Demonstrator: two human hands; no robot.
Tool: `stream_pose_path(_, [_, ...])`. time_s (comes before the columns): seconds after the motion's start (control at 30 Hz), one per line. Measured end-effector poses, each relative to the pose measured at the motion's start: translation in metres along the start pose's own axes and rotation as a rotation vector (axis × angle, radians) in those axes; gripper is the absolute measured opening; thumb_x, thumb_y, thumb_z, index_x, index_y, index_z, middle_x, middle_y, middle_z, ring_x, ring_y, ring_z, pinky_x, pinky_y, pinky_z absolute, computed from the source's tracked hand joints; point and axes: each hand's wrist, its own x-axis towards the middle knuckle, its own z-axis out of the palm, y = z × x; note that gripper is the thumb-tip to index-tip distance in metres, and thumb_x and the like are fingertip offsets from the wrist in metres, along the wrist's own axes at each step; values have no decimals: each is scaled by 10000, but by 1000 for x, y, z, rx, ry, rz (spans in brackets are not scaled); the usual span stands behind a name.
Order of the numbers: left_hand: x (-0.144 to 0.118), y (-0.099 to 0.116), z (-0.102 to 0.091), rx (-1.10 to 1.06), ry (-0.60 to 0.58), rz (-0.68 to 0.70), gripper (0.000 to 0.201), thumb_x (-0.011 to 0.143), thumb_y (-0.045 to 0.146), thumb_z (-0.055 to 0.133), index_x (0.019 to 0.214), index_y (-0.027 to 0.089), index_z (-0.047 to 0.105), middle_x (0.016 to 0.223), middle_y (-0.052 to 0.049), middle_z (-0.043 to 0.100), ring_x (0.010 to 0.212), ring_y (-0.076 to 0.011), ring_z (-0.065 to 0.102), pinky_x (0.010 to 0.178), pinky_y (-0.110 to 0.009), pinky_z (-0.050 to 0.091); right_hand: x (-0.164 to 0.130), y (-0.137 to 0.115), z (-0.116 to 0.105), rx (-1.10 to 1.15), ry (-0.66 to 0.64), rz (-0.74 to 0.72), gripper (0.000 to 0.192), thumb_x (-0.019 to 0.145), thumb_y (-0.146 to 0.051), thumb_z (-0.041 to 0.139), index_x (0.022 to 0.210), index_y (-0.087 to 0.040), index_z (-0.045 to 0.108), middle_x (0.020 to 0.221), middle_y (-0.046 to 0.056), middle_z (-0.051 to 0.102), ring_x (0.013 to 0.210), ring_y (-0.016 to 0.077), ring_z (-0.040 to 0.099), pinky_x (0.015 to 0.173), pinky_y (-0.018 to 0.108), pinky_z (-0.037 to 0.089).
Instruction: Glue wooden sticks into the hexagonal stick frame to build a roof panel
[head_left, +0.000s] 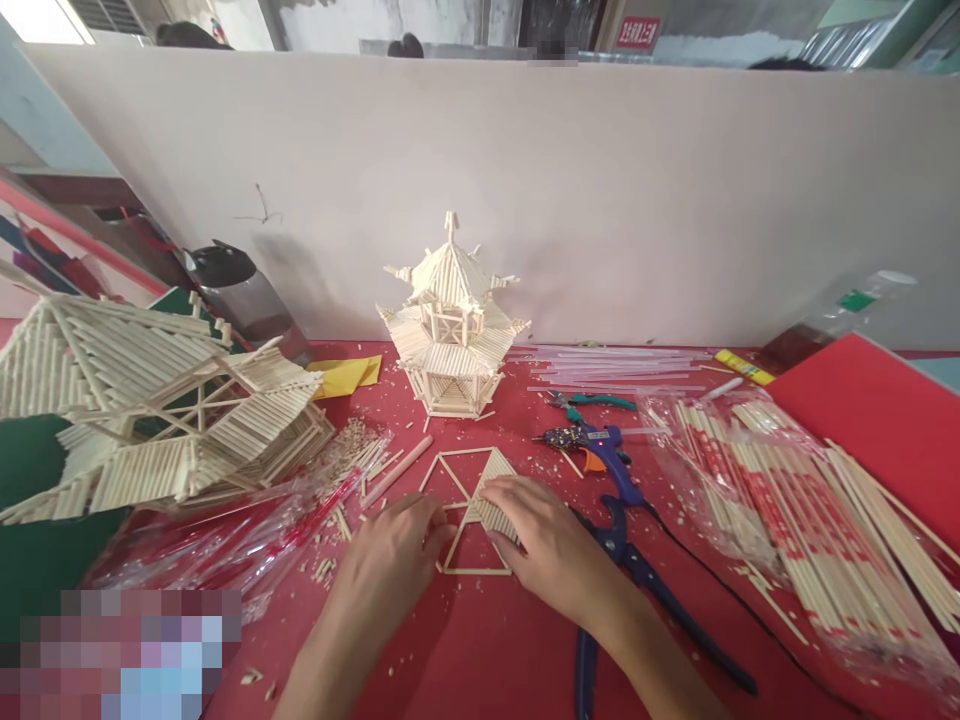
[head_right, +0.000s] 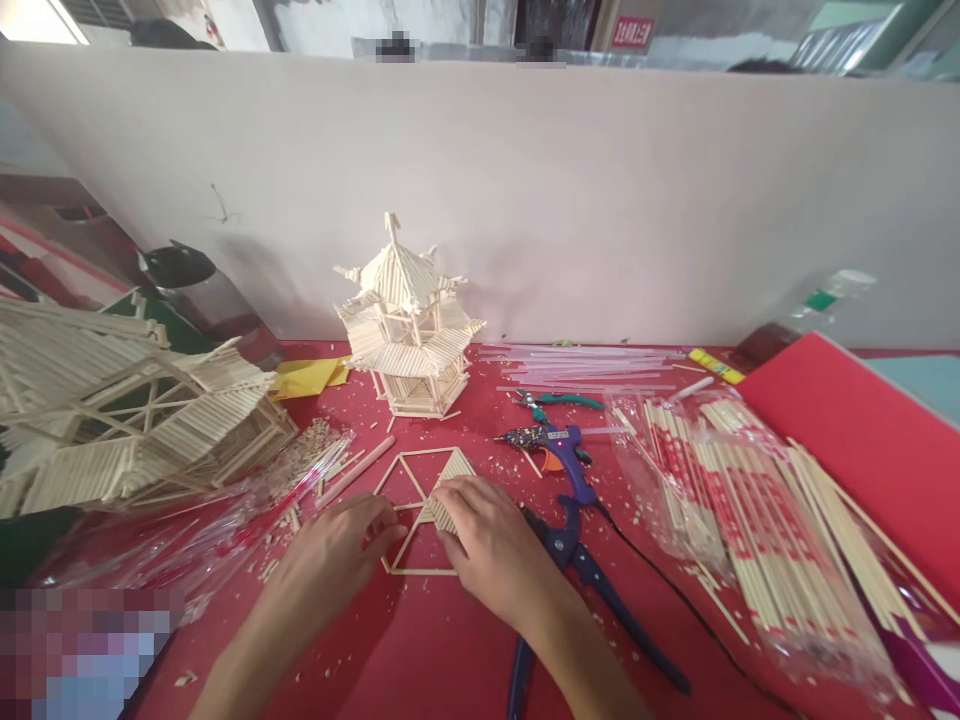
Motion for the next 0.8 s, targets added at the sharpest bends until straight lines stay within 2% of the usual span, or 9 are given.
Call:
stream_pose_path(0.17, [1, 10, 8, 29, -4, 3, 189, 977, 183, 565, 826, 211, 675, 891, -34, 718, 844, -208, 680, 682, -299, 358, 0, -2, 0, -16, -1, 11, 374, 952, -86, 606, 1294, -232, 564, 1277, 89, 659, 1239, 283, 577, 1077, 481, 486])
stream_pose_path(0.37, [1, 12, 27, 93, 119, 38, 223, 988, 167, 525, 832, 211, 678, 868, -54, 712, 810, -217, 680, 655, -302, 348, 1, -6, -1, -28, -16, 4, 325, 966, -91, 584, 1261, -226, 567, 1239, 87, 659, 1200, 280, 578, 1039, 456, 490])
stream_pose_path(0.5, [-1, 16, 36, 136, 177, 64, 275, 975, 91, 455, 820, 201, 654, 853, -61, 699, 778, -207, 673, 636, -305, 339, 2, -7, -2, -38, -13, 0, 292, 973, -106, 585, 1239, -225, 580, 1228, 86, 657, 1177, 273, 580, 1019, 428, 493])
stream_pose_path(0.67, [1, 20, 33, 152, 177, 0, 207, 923, 94, 509, 807, 195, 646, 830, -60, 710, 767, -210, 686, 624, -303, 323, 0, -6, -1, -46, -8, -4, 286, 971, -106, 590, 1235, -215, 580, 1235, 86, 652, 1179, 271, 570, 1030, 424, 480])
stream_pose_path(0.8, [4, 17, 27, 107, 165, -22, 178, 941, 162, 555, 805, 202, 662, 807, -51, 730, 765, -209, 698, 631, -290, 331, 0, -6, -1, -54, 0, -9, 260, 986, -129, 587, 1233, -211, 588, 1212, 87, 654, 1156, 269, 576, 1008, 418, 488])
